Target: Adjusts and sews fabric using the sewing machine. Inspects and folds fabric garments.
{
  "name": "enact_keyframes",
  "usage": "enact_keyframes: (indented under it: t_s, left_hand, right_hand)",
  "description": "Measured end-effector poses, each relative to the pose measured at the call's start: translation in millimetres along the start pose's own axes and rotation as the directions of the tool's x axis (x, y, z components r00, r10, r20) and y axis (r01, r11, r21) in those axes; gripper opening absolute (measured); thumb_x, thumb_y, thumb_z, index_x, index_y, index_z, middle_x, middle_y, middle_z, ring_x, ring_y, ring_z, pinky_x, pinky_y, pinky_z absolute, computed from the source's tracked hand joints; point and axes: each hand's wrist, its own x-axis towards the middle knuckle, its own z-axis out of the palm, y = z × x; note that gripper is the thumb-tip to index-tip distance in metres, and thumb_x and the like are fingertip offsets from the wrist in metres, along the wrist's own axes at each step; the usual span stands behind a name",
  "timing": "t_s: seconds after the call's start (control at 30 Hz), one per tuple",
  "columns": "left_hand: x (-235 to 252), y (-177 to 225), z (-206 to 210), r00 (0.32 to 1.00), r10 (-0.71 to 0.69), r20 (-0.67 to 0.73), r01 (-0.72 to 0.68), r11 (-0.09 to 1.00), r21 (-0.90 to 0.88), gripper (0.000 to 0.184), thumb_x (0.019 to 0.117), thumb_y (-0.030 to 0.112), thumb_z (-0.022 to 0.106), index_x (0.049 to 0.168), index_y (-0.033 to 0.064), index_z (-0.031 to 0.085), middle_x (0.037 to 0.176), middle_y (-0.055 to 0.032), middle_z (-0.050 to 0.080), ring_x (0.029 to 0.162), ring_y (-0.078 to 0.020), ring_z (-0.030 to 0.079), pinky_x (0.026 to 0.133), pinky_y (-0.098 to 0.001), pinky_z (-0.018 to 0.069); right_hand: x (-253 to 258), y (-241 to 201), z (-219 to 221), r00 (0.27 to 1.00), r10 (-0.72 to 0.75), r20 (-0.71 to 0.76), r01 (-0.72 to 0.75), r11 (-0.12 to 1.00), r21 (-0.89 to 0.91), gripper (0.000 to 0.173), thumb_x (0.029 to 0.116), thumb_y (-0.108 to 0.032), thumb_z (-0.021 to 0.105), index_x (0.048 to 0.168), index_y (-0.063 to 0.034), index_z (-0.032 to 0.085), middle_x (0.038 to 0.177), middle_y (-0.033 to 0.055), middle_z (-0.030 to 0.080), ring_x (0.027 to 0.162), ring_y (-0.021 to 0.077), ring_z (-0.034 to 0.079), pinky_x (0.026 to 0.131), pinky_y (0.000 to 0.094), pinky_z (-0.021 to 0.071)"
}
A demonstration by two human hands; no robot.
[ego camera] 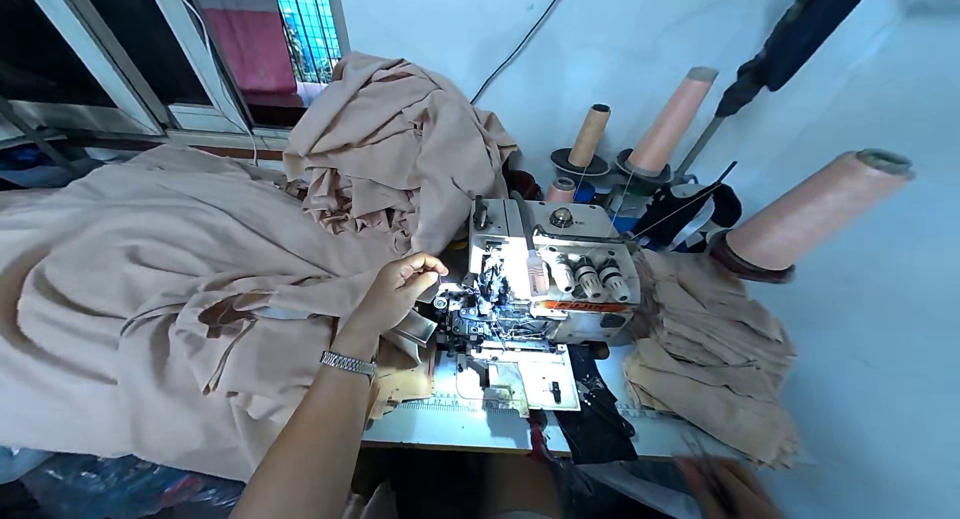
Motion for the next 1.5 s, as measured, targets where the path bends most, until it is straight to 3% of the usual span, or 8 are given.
enact_keyframes:
  t_s: [0.07, 0.2, 0.47, 0.6, 0.73, 0.9, 1.03, 1.5]
  left_hand:
    - [-0.5, 3.5, 0.2, 1.0, -0.024, 0.0, 0.024, 1.0, 0.002, 0.017, 0.1005, -0.003, 0.053, 0.106, -0.0001, 0.069, 0.099, -0.0019, 0.072, 0.091, -0.0021, 0.064, 0.085, -0.0205, 0.0522]
    - [-0.4, 8.0, 1.4, 0.996, -0.092, -0.02, 0.092, 0.995, 0.026, 0.017, 0.1004, -0.004, 0.053, 0.107, -0.0011, 0.068, 0.1, -0.0034, 0.071, 0.09, -0.0045, 0.064, 0.085, -0.0229, 0.0523]
    - [-0.5, 2.1, -1.7, 0.995, -0.093, -0.041, 0.091, 0.994, -0.062, 0.019, 0.1019, -0.003, 0.05, 0.105, -0.0001, 0.068, 0.1, -0.0021, 0.072, 0.091, -0.0035, 0.065, 0.086, -0.0221, 0.0527]
    - [-0.6, -3.0, -4.8, 0.995, -0.09, -0.052, 0.085, 0.992, -0.096, 0.021, 0.1013, -0.004, 0.049, 0.105, 0.0005, 0.069, 0.101, -0.0014, 0.072, 0.092, -0.0032, 0.065, 0.086, -0.0218, 0.0526]
    - [-0.4, -6.4, -6.5, 0.997, -0.071, -0.041, 0.064, 0.988, -0.144, 0.02, 0.1009, -0.005, 0.049, 0.106, 0.0002, 0.068, 0.1, -0.0003, 0.071, 0.093, -0.003, 0.065, 0.088, -0.0217, 0.0527]
    - [-0.4, -8.6, -6.1, 0.998, -0.052, -0.045, 0.044, 0.988, -0.151, 0.02, 0.1008, -0.005, 0.049, 0.105, -0.0007, 0.068, 0.1, -0.0013, 0.072, 0.093, -0.0038, 0.065, 0.089, -0.0228, 0.0529]
    - [-0.9, -13.0, -7.6, 0.996, -0.071, -0.05, 0.063, 0.988, -0.144, 0.019, 0.102, -0.002, 0.05, 0.105, 0.0009, 0.069, 0.1, -0.0009, 0.072, 0.093, -0.0046, 0.065, 0.089, -0.0239, 0.0531]
    - [2.4, -40.3, -13.3, 1.0, 0.015, -0.022, -0.018, 0.991, -0.134, 0.023, 0.103, 0.003, 0.047, 0.106, 0.0029, 0.07, 0.104, -0.0043, 0.072, 0.098, -0.0111, 0.066, 0.092, -0.0303, 0.0539]
  right_hand:
    - [22.4, -9.4, 32.6, 0.987, -0.15, -0.054, 0.152, 0.988, 0.041, 0.021, 0.0948, -0.014, 0.068, 0.104, 0.0036, 0.077, 0.105, 0.0218, 0.069, 0.086, 0.0204, 0.069, 0.075, 0.0311, 0.0591]
    - [42.8, -9.3, 70.3, 0.979, -0.202, 0.019, 0.202, 0.965, -0.168, 0.031, 0.08, 0.002, 0.076, 0.11, -0.0025, 0.079, 0.102, 0.0208, 0.072, 0.09, 0.0391, 0.072, 0.075, 0.0564, 0.0592]
    - [43.6, -16.7, 62.4, 1.0, 0.0, -0.031, -0.007, 0.971, -0.237, 0.024, 0.094, -0.001, 0.059, 0.113, 0.0126, 0.067, 0.107, 0.0304, 0.069, 0.098, 0.048, 0.069, 0.08, 0.0644, 0.0548]
    - [44.0, -32.9, 43.5, 0.948, 0.318, 0.017, -0.312, 0.914, 0.258, 0.028, 0.102, -0.009, 0.044, 0.113, 0.0053, 0.065, 0.074, 0.0003, 0.056, 0.057, 0.0036, 0.048, 0.054, 0.0217, 0.0441]
    - [44.1, -61.4, 43.8, 0.931, 0.274, 0.24, -0.363, 0.75, 0.553, 0.011, 0.0972, -0.014, 0.059, 0.097, -0.0065, 0.068, 0.06, -0.0146, 0.052, 0.046, -0.0065, 0.041, 0.045, 0.0125, 0.037]
    - [44.4, -72.1, 65.7, 0.978, 0.022, 0.208, -0.043, 0.994, 0.098, 0.039, 0.086, -0.048, 0.072, 0.089, -0.0092, 0.072, 0.064, -0.0042, 0.058, 0.056, 0.0043, 0.051, 0.054, 0.0263, 0.0427]
    - [51.7, -87.7, 66.9, 0.965, 0.029, 0.26, -0.009, 0.997, -0.078, 0.038, 0.087, -0.044, 0.073, 0.082, -0.0075, 0.068, 0.061, 0.0016, 0.055, 0.056, 0.0159, 0.054, 0.054, 0.0389, 0.0431]
    - [44.4, -60.6, 57.3, 0.988, 0.056, 0.142, -0.061, 0.998, 0.031, 0.04, 0.0869, -0.046, 0.072, 0.085, -0.006, 0.072, 0.063, -0.0001, 0.057, 0.056, 0.0099, 0.052, 0.054, 0.0332, 0.0442]
